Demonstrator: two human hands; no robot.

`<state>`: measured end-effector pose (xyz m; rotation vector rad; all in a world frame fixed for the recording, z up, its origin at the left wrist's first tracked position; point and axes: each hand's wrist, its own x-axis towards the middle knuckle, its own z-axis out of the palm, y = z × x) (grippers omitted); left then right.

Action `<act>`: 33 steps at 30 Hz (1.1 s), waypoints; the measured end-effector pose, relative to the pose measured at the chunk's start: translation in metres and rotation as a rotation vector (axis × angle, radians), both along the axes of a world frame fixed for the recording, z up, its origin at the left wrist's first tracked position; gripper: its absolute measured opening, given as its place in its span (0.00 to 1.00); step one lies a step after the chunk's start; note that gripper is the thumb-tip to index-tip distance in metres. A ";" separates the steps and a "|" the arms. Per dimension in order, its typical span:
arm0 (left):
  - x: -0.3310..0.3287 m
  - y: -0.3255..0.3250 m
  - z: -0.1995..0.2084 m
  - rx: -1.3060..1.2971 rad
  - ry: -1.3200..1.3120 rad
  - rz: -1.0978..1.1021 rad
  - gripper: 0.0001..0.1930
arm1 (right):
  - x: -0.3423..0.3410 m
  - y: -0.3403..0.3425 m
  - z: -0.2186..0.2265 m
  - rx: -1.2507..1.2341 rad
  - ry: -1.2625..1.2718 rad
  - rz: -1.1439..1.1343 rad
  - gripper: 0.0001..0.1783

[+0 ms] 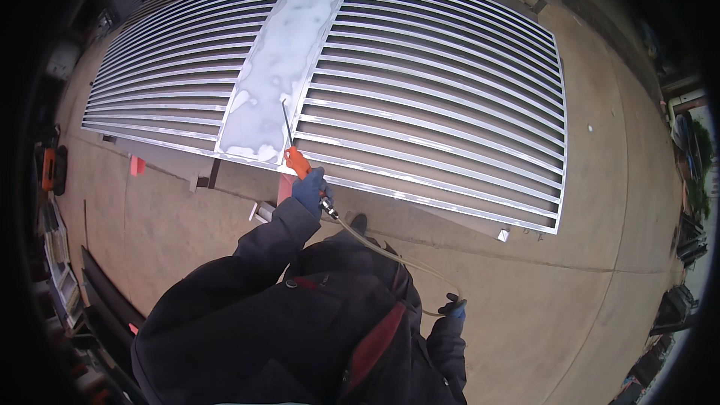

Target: The person uses a handheld spray gun to apply white paint to a large metal grille resting on supports. They move the spray gun in steady horizontal passes across the slats, covering the surface systematically.

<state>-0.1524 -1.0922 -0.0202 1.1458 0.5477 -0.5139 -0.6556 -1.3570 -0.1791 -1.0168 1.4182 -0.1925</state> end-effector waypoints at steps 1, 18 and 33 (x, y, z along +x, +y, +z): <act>-0.012 0.002 0.001 -0.046 -0.006 -0.111 0.08 | 0.006 -0.007 0.003 0.047 0.009 -0.021 0.44; -0.235 -0.023 0.048 -0.134 0.199 -0.522 0.09 | -0.169 -0.018 -0.028 0.096 0.111 -0.376 0.43; -0.168 -0.124 0.014 -0.148 -0.211 -0.674 0.08 | -0.189 0.116 0.021 0.103 0.010 -0.593 0.34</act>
